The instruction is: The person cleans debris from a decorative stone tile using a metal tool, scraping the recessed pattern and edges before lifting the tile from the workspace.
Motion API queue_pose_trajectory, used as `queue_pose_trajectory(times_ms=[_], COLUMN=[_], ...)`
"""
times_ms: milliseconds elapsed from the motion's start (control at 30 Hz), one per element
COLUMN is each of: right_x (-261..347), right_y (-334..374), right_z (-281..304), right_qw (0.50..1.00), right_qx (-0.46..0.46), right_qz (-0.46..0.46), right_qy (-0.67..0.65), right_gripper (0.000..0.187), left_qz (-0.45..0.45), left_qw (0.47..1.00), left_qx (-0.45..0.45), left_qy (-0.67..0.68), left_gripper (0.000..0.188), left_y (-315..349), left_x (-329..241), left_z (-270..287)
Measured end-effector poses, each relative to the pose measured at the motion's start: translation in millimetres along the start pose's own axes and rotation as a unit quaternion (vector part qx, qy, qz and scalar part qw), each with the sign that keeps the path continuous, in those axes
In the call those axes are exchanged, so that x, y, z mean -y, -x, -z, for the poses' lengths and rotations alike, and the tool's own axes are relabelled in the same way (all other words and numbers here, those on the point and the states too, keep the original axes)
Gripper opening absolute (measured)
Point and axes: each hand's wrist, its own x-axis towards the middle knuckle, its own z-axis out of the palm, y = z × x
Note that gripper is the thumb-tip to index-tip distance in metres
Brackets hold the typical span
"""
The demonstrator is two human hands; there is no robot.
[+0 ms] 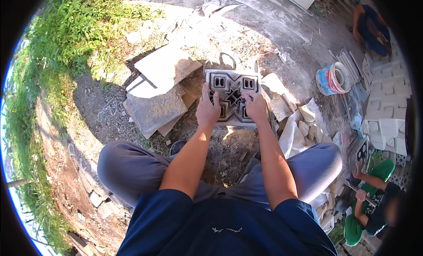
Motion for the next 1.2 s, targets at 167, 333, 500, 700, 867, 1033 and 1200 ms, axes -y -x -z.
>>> queue_pose_trajectory(times_ms=[167,333,500,700,867,1033,1200], right_x=[14,28,39,67,67,82,73], right_y=[4,3,0,-6,-7,-19,-25], right_z=[3,-6,-13,-15,-20,-25,-28], right_qw=[0.999,0.992,0.989,0.971,0.951,0.926,0.929], right_qx=[0.030,0.086,0.107,0.147,0.200,0.244,0.242], right_qz=[0.003,0.057,0.010,-0.113,-0.139,-0.194,-0.242], right_qy=[0.018,0.068,0.105,0.153,0.189,0.211,0.141], right_gripper=[0.022,0.028,0.038,0.048,0.052,0.057,0.052], left_qz=[0.150,0.249,0.223,0.226,0.232,0.240,0.216], left_qw=[0.988,0.963,0.969,0.967,0.965,0.963,0.968], left_qx=[0.022,0.065,0.038,0.066,0.077,0.084,0.055], left_qy=[-0.036,-0.075,-0.104,-0.100,-0.095,-0.094,-0.118], left_gripper=[0.061,0.069,0.062,0.058,0.055,0.050,0.047], left_y=[-6,-16,-18,-23,-24,-28,-27], left_x=[-13,-24,-23,-20,-18,-22,-24], left_z=[3,6,2,2,2,2,-2])
